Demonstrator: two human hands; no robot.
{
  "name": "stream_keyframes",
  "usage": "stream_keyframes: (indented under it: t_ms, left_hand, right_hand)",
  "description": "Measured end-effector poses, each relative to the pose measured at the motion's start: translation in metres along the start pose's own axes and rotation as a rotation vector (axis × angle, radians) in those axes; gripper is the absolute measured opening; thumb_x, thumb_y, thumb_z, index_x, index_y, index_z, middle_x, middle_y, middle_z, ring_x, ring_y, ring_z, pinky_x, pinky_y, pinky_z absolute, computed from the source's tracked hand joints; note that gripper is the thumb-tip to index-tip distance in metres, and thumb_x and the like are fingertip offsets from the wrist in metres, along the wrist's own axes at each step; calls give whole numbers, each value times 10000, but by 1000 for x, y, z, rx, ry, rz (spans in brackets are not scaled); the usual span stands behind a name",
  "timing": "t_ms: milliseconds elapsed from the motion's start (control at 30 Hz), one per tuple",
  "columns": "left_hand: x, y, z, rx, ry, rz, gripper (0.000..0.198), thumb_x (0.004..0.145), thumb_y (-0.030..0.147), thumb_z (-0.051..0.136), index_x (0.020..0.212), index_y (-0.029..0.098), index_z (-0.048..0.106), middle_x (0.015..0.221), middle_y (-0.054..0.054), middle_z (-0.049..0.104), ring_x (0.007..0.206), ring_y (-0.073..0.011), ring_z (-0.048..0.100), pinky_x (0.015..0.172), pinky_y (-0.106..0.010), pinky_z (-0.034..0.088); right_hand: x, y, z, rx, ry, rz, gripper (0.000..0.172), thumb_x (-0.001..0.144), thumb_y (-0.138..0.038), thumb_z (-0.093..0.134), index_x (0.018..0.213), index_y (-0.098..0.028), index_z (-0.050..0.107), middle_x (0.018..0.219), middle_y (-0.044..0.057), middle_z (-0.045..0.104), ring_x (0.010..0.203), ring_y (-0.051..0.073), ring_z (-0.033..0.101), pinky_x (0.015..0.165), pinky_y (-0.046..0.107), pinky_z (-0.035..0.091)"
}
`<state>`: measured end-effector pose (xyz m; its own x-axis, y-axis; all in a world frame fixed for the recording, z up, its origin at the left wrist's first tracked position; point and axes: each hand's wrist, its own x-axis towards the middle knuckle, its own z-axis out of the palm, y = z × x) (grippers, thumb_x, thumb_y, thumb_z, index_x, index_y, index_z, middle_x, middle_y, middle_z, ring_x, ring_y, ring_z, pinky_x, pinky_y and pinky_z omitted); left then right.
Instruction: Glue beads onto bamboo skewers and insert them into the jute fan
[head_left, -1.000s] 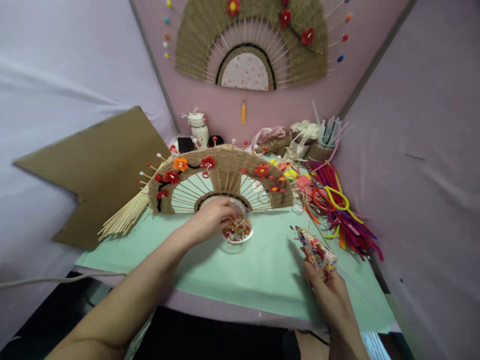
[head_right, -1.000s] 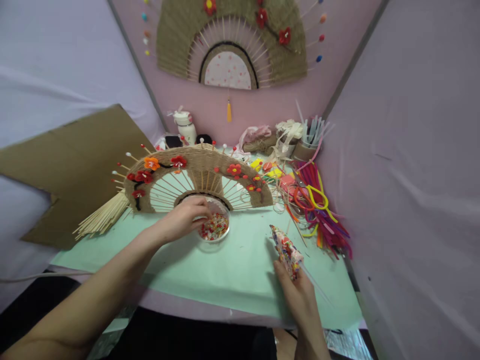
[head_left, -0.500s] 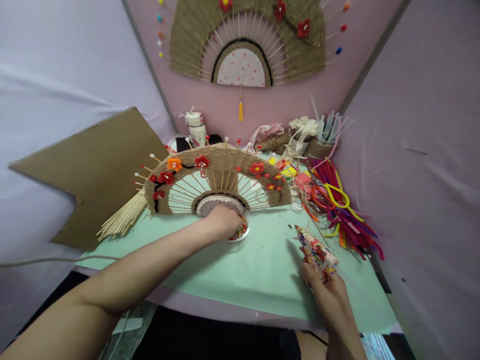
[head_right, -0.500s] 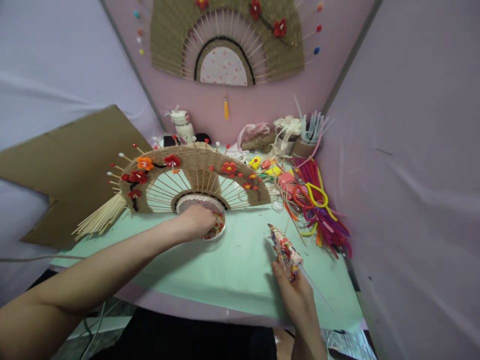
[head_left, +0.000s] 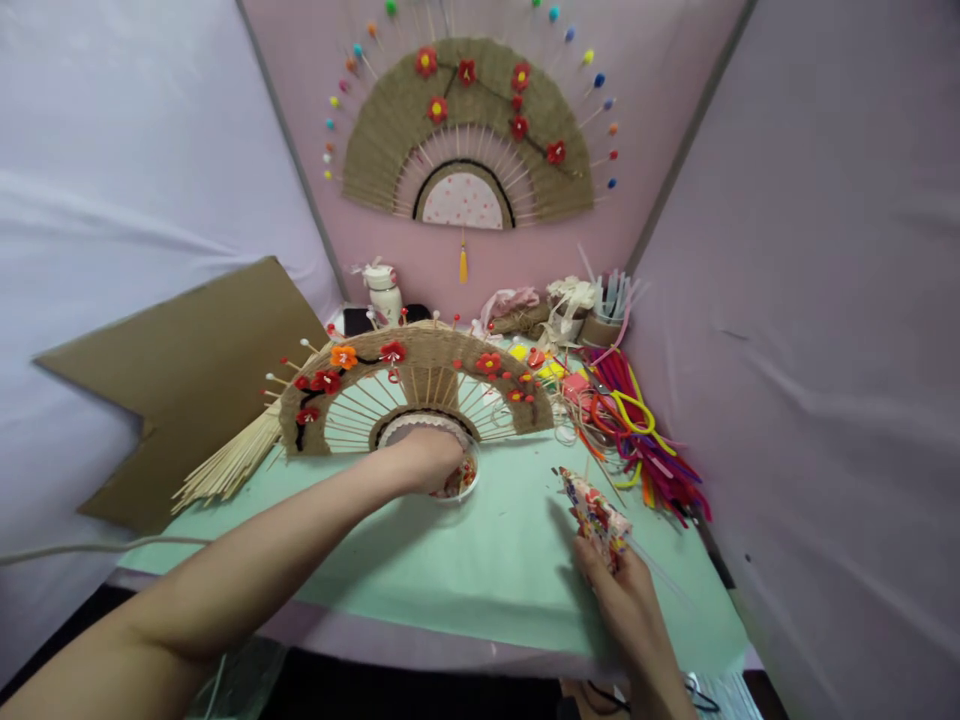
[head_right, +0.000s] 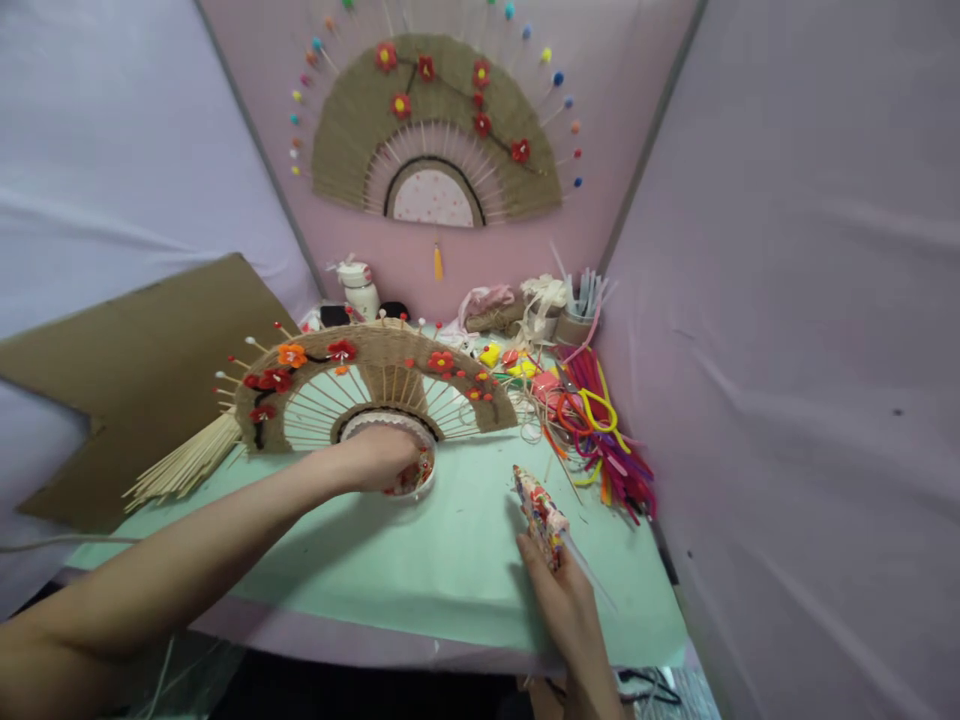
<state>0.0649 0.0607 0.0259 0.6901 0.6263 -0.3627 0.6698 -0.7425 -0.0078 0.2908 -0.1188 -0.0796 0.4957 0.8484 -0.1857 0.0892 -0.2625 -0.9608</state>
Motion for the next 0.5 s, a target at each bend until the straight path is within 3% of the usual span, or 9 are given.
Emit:
stream_keyframes:
  t_ms: [100,200,367,500]
  left_hand:
    - [-17,-8,-16,-177,119,56,102,659,135,583,718,164,661,711,-42,658,650,-165,586,578,-244,393]
    - [-33,-17,-20,-629,238,127,108,728,183,573,812,170,640,763,-12,658,675,-131,560,626,-227,416]
    - [-38,-20,5,-1465,356,113,206,740,286,724,836,134,624,782,-24,672,663,-97,572,652,-224,459]
    - [-29,-12,23,-1914,414,56,370,613,327,864,829,125,642,763,-26,695,629,-76,592,622,-198,466]
  right_hand:
    - [1,2,0,-16,-5,-42,549,706,-584,704,1062,-169,757,1058,91,764,1024,327,675,946,458,502]
    - [3,4,-1,-11,31,-87,515,719,-571,708,1056,-186,764,992,71,766,969,312,680,842,397,544]
    - [-4,-3,4,25,21,-128,517,744,-620,688,1034,-198,763,701,28,690,659,232,639,559,301,509]
    - [-25,-20,26,94,-49,-130,546,776,-666,635,997,-183,760,649,36,640,569,195,568,529,302,477]
